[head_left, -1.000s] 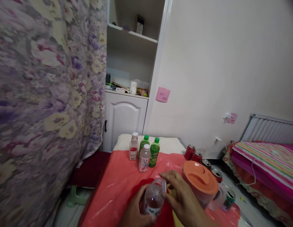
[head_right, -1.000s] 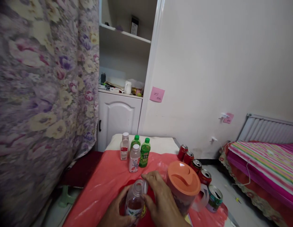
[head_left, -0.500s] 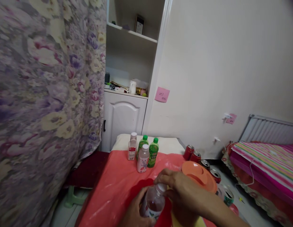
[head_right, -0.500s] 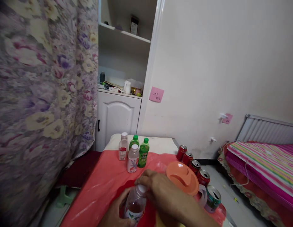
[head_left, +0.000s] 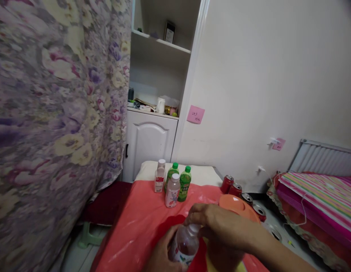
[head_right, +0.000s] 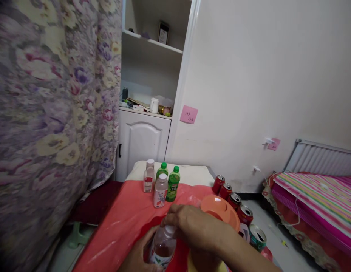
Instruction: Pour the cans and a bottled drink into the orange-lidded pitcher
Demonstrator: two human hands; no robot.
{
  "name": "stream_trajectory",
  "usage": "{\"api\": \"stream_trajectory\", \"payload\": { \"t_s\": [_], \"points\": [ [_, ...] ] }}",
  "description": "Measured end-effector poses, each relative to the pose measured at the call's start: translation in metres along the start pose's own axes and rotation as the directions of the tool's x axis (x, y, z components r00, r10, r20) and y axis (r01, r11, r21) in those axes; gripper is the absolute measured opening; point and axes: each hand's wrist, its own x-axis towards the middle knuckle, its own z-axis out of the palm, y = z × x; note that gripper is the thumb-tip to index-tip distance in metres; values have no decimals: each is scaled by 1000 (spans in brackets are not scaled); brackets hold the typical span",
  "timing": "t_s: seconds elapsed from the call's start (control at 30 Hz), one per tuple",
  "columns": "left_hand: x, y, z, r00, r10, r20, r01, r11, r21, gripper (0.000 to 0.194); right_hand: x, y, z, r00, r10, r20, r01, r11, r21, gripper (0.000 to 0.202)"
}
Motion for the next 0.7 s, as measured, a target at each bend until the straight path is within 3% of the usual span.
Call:
{"api": "stream_trajectory", "payload": {
  "t_s": [0.3, 0.5, 0.57, 0.7],
  "points": [
    [-1, 0, 0, 1000, -6, -9, 7, 999, 35, 81, 6, -2, -2, 989, 149, 0, -145, 960, -239, 18],
    [2, -5, -1, 1000, 11, 11, -11, 1000, 8, 79, 13, -14, -2, 955, 297, -11, -275, 871, -408, 55],
    [1, -7, -2, 999, 40, 10, -39, 999, -11, 78, 11, -15, -5, 955, 293, -34, -286, 891, -352, 64],
    [-1, -7, -4, 999, 45, 13, -45, 999, -6, 80, 2, -9, -10, 978, 197, -64, -204, 970, -132, 52]
  ]
}}
